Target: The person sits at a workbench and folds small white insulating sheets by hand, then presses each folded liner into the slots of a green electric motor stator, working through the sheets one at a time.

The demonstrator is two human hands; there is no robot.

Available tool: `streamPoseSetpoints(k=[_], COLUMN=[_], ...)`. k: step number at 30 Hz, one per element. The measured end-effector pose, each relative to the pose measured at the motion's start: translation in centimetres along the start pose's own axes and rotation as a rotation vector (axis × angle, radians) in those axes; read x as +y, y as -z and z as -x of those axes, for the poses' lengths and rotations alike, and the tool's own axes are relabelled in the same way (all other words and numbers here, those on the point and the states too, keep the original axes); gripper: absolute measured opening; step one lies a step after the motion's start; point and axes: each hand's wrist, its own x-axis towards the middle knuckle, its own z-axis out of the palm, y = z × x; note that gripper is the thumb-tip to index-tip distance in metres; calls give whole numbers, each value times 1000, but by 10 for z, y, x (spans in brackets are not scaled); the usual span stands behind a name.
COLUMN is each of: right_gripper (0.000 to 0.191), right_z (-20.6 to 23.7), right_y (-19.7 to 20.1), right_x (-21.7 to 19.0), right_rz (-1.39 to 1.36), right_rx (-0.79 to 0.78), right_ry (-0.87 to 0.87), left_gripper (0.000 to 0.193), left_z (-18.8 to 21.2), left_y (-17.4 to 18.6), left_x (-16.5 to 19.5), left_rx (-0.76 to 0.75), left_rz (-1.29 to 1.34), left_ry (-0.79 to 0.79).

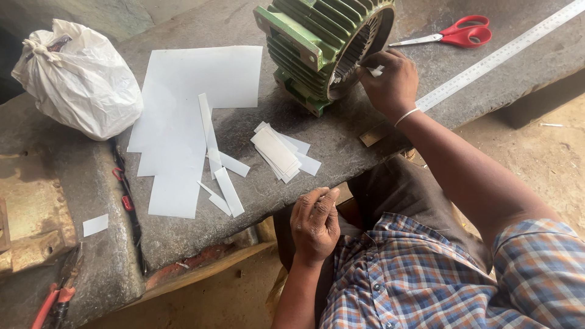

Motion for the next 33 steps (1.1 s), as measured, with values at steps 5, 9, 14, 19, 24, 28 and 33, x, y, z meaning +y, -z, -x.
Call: streamPoseSetpoints(k=[5,9,14,19,24,28,33], right_gripper=[19,26,19,27,14,20,15], right_z=[-2,4,-8,-3,14,-3,-5], right_y=[2,8,3,19,21,1,6], right_x=[6,8,-4,-1,12,10,5], right_rz=[62,48,35,126,171,139,71], right_rx=[-98,-168,-166,-192,-158,-185,-119], right_ry=[153,219,194,288,272,249,301], left_gripper=[23,24,25,27,29,29,31], left_z=[1,1,0,-1,0,1,1], left_y=[-1,-2,-3,-3,-7,-8,-10], left_x=[-2,-3,-1,-2,-4,-3,-2], left_rx=[-25,-35,-52,-63,-69,-81,-127], left_rz=[-16,-34,-55,-60,-72,-114,-157], left_ry=[8,16,21,26,29,14,32])
